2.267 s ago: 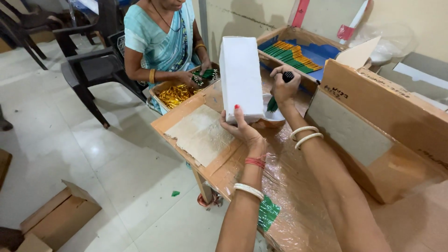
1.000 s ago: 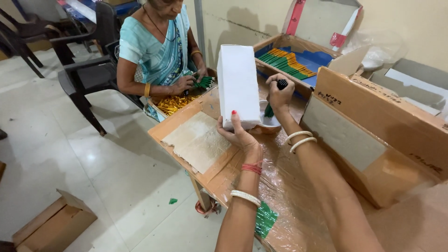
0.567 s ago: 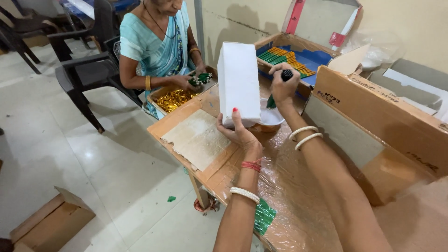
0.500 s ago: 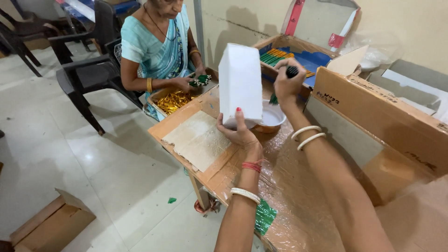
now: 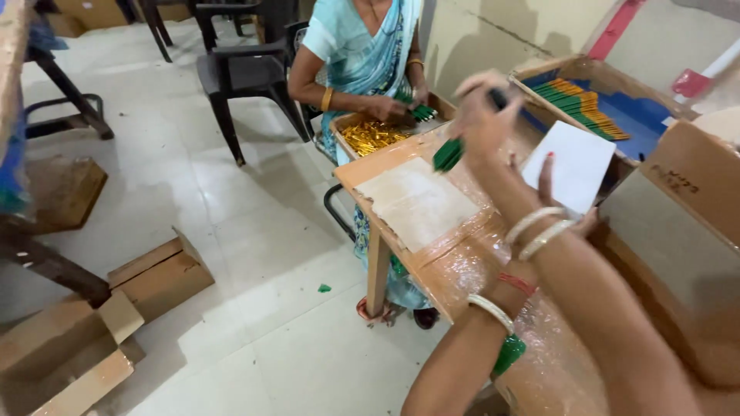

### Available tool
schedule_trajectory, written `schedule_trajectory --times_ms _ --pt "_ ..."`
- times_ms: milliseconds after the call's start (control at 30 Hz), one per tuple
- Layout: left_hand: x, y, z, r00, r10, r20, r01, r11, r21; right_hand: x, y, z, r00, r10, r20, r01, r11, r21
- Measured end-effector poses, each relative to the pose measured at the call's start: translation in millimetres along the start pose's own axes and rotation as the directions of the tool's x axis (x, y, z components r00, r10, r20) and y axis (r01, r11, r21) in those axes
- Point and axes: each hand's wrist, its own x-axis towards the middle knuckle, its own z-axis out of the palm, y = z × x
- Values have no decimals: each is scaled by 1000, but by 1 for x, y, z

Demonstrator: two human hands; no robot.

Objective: The person repeatedly picks green sticks and gold metallic pieces from a blue tray, inserts the gold pieces into the white tips of the green sticks, and places the assembled sticks on the table. The person occasionally gathers the assembled sticks and places them into a white box.

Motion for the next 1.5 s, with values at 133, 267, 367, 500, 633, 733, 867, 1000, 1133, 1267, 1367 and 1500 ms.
schedule_trajectory --times_ms 133,267,367,500,633,733,867,1000,1133,1267,1367,1500 --pt "3 23 -29 994 105 13 -105 994 20 -53 106 -24 976 210 -49 -215 943 -255" --pt "-7 20 -24 995 94 21 -94 996 -9 -78 85 -39 777 620 111 -599 671 437" --pt "-2 24 -24 990 133 36 -130 989 -73 -112 11 -17 928 365 -69 -367 873 -322" --pt "-12 32 -51 978 149 149 -119 974 -193 -136 -71 -8 772 635 -41 -634 773 28" --pt "-59 49 -88 914 94 396 140 841 -523 -156 -170 -10 814 580 17 -530 732 427" --pt "-126 52 -135 803 114 585 390 641 -661 -211 -253 -33 865 502 0 -466 804 368" --pt "-214 56 -232 560 222 798 712 363 -601 -316 -331 -94 831 -26 555 424 676 -603" --pt "-232 117 -295 -131 188 973 931 -315 187 -422 -364 -87 344 224 912 739 535 -410" --pt "-339 100 -284 -351 52 935 936 -3 351 -533 -348 -124 333 231 914 782 473 -405" --pt "-378 100 -277 -493 -172 853 863 27 504 -578 -352 -140 405 276 872 729 478 -490" --pt "-399 84 -273 -429 -99 898 899 48 435 -601 -347 -148 379 359 853 745 429 -512" --pt "-388 73 -272 -417 -181 890 904 16 427 -588 -371 -138 550 420 722 637 348 -687"
